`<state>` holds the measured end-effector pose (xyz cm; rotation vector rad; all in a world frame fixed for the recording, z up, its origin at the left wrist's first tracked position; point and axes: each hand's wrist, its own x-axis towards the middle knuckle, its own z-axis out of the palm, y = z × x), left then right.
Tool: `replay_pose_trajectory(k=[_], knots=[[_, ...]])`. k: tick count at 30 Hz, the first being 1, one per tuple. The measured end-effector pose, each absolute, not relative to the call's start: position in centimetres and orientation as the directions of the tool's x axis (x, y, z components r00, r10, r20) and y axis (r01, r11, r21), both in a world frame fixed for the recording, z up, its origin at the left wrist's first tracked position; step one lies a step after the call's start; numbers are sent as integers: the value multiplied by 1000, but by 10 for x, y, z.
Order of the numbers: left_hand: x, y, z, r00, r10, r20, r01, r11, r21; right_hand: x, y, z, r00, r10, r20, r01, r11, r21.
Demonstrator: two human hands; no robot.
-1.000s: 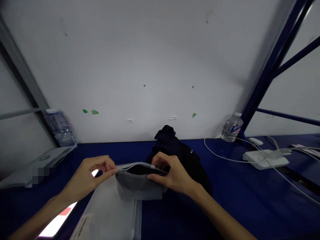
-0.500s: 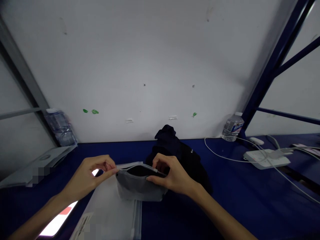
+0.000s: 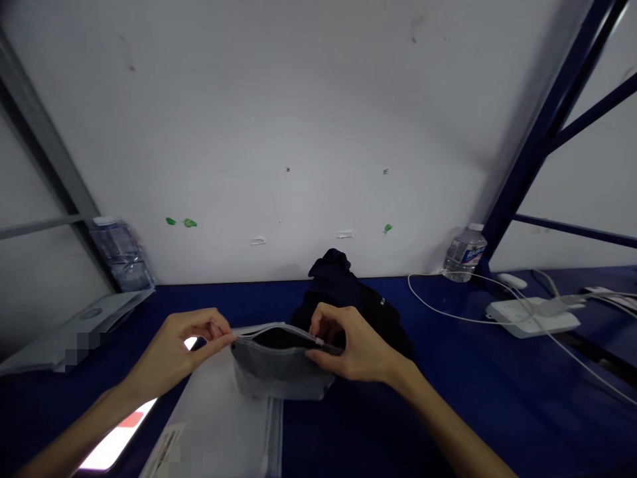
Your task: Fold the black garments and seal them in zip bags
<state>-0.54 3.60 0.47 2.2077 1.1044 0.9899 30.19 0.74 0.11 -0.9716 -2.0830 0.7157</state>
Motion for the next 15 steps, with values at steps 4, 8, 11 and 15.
replay_pose_trajectory(k=[4, 8, 11, 15], knots=[[-5, 36, 5, 401, 831, 386, 486, -550, 680, 307, 6, 5, -467, 815, 343, 406, 542, -735], [-6, 37, 4, 408, 827, 387, 484, -555, 677, 309, 7, 4, -459, 826, 328, 416, 526, -742], [-6, 38, 4, 408, 827, 386, 483, -555, 678, 310, 9, 2, -452, 830, 326, 439, 526, -728], [-5, 39, 3, 408, 827, 386, 480, -554, 680, 309, 11, -2, -436, 831, 346, 489, 542, -684]])
